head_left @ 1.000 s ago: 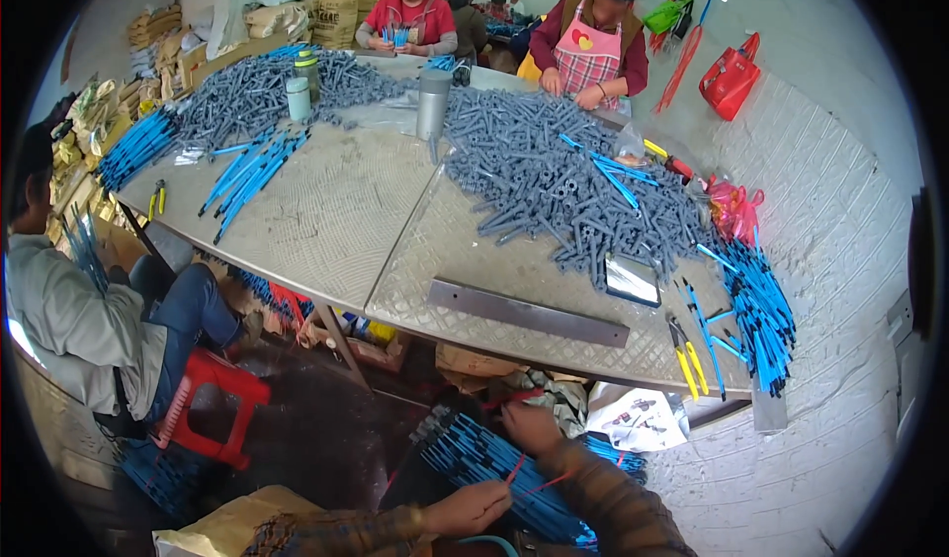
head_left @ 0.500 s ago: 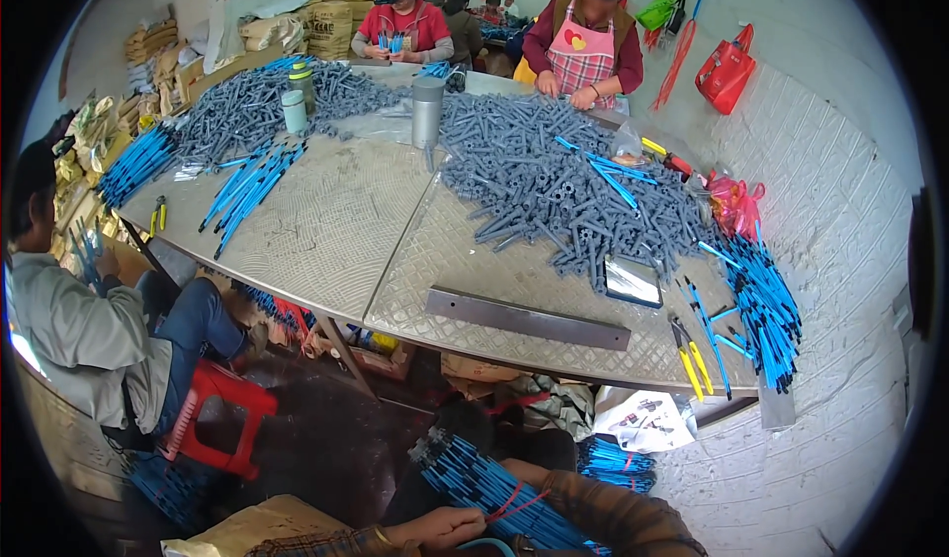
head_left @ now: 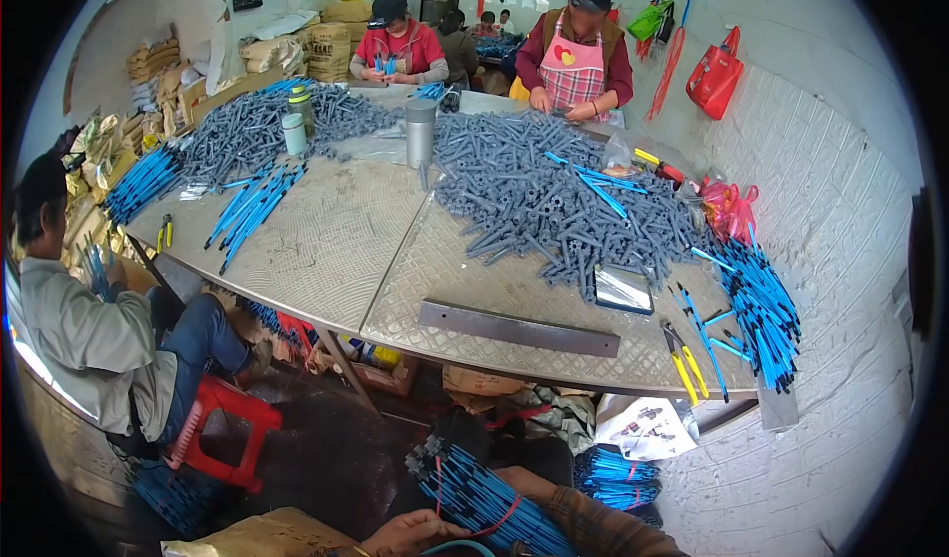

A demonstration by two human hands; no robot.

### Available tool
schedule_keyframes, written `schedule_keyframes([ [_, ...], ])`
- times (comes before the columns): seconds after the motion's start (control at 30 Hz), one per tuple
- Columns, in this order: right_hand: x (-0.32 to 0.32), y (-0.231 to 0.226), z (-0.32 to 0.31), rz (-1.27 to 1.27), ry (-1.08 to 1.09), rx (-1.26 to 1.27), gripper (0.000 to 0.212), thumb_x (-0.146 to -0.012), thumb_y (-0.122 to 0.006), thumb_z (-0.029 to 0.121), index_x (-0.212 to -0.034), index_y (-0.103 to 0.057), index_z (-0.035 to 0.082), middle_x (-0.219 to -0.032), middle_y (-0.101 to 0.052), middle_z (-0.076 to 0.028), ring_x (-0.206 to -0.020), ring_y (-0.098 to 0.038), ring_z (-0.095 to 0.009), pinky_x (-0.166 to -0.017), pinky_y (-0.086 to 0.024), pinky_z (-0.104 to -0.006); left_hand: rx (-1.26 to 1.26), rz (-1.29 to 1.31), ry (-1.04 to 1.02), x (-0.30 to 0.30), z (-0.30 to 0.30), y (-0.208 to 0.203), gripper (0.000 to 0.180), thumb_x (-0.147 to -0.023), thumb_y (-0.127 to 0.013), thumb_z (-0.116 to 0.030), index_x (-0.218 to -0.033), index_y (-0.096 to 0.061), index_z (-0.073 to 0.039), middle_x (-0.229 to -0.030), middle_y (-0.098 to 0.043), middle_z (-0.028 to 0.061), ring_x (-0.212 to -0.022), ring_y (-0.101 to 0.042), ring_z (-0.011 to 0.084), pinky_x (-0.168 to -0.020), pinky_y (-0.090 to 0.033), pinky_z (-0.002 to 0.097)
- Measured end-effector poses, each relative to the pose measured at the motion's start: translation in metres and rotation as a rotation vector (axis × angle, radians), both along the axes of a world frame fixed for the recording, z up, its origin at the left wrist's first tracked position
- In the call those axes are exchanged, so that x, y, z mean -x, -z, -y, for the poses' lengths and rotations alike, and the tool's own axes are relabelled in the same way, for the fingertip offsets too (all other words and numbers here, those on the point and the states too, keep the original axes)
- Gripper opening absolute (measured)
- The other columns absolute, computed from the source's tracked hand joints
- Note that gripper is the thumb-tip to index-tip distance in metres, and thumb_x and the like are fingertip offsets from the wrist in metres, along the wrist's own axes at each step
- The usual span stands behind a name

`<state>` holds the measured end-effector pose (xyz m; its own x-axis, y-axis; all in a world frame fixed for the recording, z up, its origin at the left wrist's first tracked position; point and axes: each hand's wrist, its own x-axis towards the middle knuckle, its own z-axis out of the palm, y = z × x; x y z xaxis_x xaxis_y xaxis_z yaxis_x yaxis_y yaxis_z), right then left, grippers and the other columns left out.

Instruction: The person bundles plastic components with rubber bands, using pliers to assist in the bundling, then places the bundled items into a sorting bin.

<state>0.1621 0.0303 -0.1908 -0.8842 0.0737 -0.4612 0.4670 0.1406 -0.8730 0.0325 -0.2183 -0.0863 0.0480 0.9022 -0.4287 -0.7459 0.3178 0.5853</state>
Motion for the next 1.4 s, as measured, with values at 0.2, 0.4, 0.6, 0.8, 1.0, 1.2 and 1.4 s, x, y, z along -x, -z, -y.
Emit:
schedule_keyframes([
  [0.2,-0.008,-0.057,0.005,0.168,0.374,0.317,0.028,-0.090,-0.047,0.023,-0.093,-0.061,0.000,-0.077,-0.061,-0.003,-0.070,-0.055,-0.010,-0.066,-0.044,-0.0248,0.361,-0.041,0.043,0.008,-0.005,0.051,0.012,-0.091,-0.046,-0.014,-0.095,-0.054,-0.005,-0.100,-0.059,0.0107,-0.095,-0.055,0.0195,-0.085,-0.044,0.0312],
  [0.4,-0.009,-0.112,0.010,0.112,0.304,0.171,0.026,-0.090,-0.048,0.025,-0.091,-0.061,0.003,-0.072,-0.059,0.000,-0.067,-0.052,-0.007,-0.064,-0.045,-0.0222,0.220,-0.110,0.031,0.025,-0.072,0.002,0.015,-0.088,-0.052,-0.018,-0.099,-0.055,-0.008,-0.080,-0.056,0.0034,-0.073,-0.053,0.0121,-0.067,-0.045,0.0255],
  [0.6,0.010,-0.143,0.024,-0.249,0.025,-0.316,0.025,-0.088,-0.048,0.024,-0.089,-0.059,0.002,-0.071,-0.060,-0.009,-0.066,-0.059,-0.020,-0.064,-0.047,-0.0314,-0.132,-0.164,0.910,0.075,-0.176,0.019,0.012,-0.086,-0.056,-0.019,-0.090,-0.056,-0.007,-0.076,-0.056,-0.0020,-0.071,-0.054,0.0084,-0.062,-0.045,0.0218],
  [0.8,0.026,-0.146,0.056,-0.354,-0.181,-0.781,0.022,-0.086,-0.048,0.023,-0.083,-0.056,0.002,-0.074,-0.060,-0.015,-0.066,-0.059,-0.034,-0.061,-0.048,-0.0408,-0.034,-0.562,1.142,0.057,-0.193,-0.009,0.012,-0.085,-0.055,-0.018,-0.082,-0.057,-0.007,-0.073,-0.056,-0.0019,-0.069,-0.054,0.0071,-0.063,-0.045,0.0198],
  [1.0,0.023,-0.109,0.063,-0.274,0.125,-0.790,0.022,-0.087,-0.046,0.021,-0.079,-0.054,0.002,-0.070,-0.058,-0.017,-0.065,-0.059,-0.034,-0.058,-0.047,-0.0422,-0.035,-0.620,0.443,0.044,-0.163,0.025,0.010,-0.085,-0.052,-0.016,-0.081,-0.056,-0.008,-0.072,-0.056,-0.0003,-0.065,-0.052,0.0072,-0.060,-0.041,0.0191],
  [1.2,-0.009,-0.130,0.062,-0.406,0.528,-0.257,0.021,-0.087,-0.047,0.021,-0.080,-0.054,0.002,-0.071,-0.056,-0.021,-0.065,-0.057,-0.036,-0.055,-0.044,-0.0404,0.112,-0.267,0.219,0.015,-0.126,-0.019,0.012,-0.086,-0.050,-0.017,-0.079,-0.054,-0.009,-0.070,-0.050,-0.0026,-0.061,-0.044,0.0062,-0.056,-0.035,0.0207],
  [1.4,0.004,-0.105,0.062,-0.328,0.636,-0.296,0.019,-0.086,-0.049,0.019,-0.078,-0.054,0.002,-0.067,-0.053,-0.020,-0.064,-0.054,-0.036,-0.057,-0.043,-0.0381,-0.027,-0.248,0.156,0.026,-0.110,-0.001,0.014,-0.089,-0.045,-0.016,-0.078,-0.050,-0.010,-0.066,-0.043,-0.0048,-0.059,-0.039,0.0047,-0.053,-0.031,0.0193],
])
